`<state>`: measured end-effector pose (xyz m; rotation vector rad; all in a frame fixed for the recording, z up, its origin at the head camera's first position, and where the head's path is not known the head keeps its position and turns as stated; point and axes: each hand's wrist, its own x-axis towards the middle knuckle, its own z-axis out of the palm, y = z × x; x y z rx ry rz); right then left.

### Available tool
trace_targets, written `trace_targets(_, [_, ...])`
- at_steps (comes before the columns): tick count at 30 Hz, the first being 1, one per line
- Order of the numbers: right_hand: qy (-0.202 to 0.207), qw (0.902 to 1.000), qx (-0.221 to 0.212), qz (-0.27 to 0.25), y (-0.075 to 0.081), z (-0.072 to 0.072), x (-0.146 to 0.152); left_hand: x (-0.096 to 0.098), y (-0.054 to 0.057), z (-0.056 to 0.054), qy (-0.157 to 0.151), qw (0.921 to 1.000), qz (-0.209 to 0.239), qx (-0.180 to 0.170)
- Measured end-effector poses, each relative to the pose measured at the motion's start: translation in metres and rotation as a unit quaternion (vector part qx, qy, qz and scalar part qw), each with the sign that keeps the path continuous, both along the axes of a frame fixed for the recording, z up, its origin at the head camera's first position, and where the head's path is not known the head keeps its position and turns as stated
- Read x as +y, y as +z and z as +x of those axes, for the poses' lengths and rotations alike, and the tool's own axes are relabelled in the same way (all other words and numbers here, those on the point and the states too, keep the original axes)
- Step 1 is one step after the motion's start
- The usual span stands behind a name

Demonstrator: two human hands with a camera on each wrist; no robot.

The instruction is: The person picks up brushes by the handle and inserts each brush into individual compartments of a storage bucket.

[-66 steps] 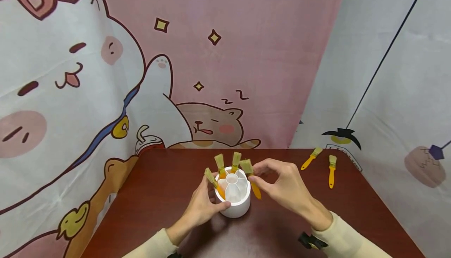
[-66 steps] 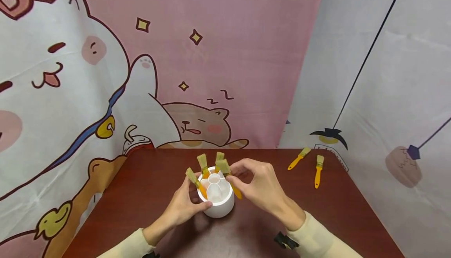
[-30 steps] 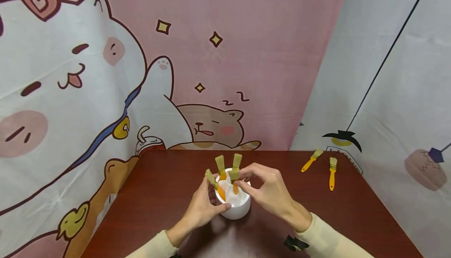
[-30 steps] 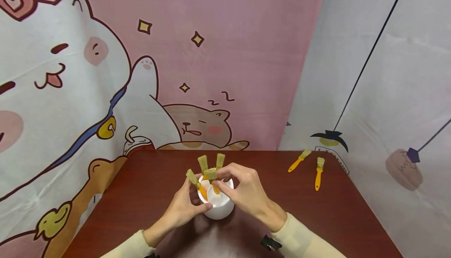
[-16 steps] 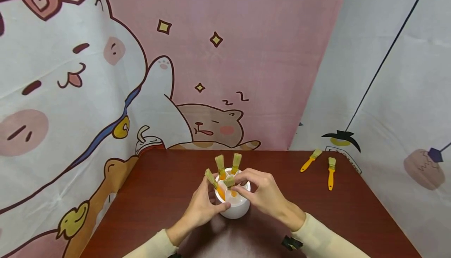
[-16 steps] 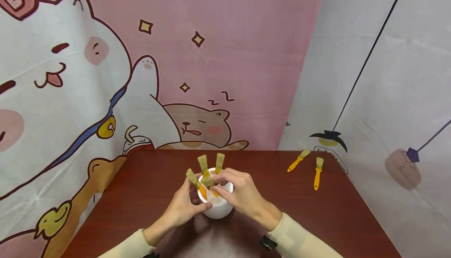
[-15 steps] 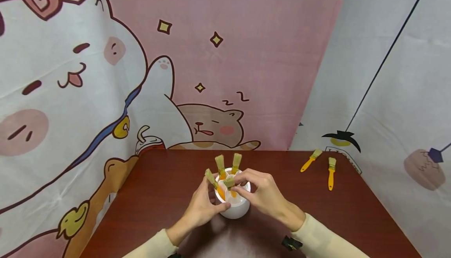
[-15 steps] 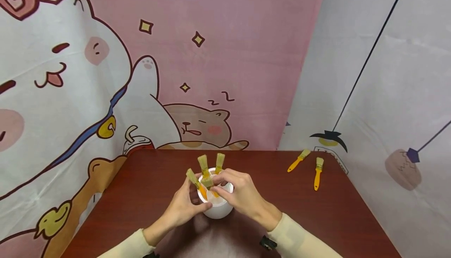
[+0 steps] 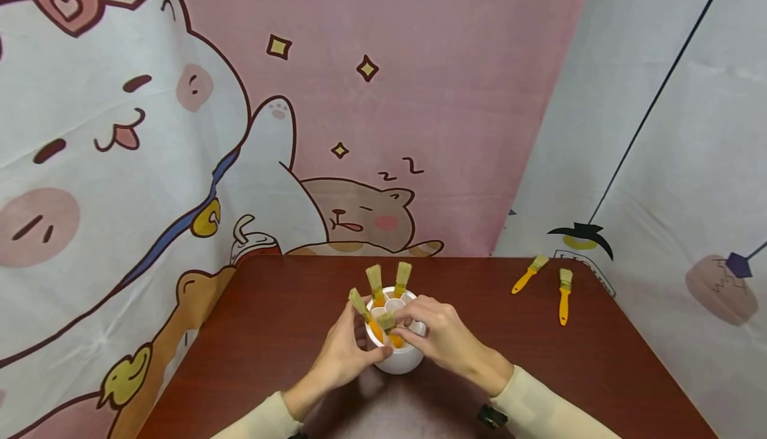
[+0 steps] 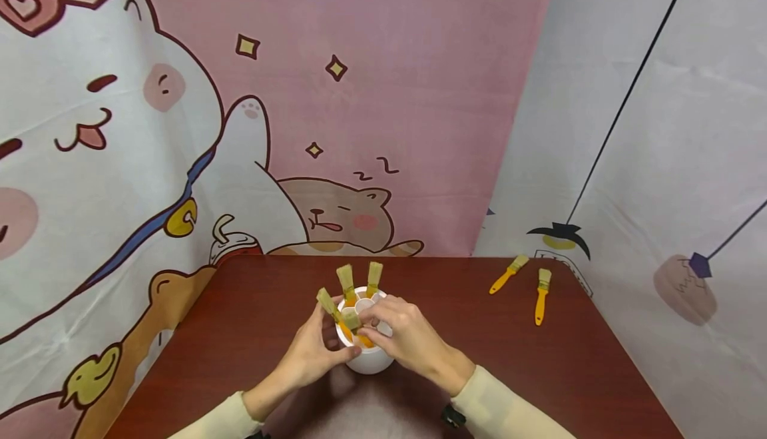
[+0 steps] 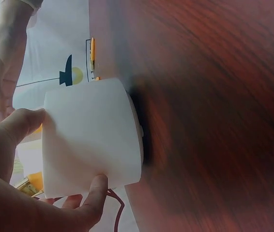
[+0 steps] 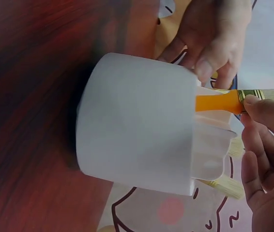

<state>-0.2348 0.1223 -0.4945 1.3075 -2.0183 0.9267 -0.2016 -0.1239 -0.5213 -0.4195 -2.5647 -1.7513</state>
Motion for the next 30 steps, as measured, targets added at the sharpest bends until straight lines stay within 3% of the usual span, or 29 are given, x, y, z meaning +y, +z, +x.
trace_targets(8, [-0.015, 0.9995, 0.013, 0.023, -0.0061, -0.0009, 0.0018, -0.0004, -0.0015, -0.0004, -0.002, 1.0, 0.002, 0.005])
trace_targets(19, [0.0, 0.9986, 0.016, 0.05, -0.0038, 0.0017, 0.0028, -0.0021, 0.0006, -0.0018, -0.007, 0.9999, -0.007, 0.006])
trace_targets(30, [-0.017, 0.9965, -0.005, 0.082, -0.0003, 0.0068, 0.0024, -0.003, 0.0021, -0.0001, -0.018, 0.9996, -0.005, 0.022])
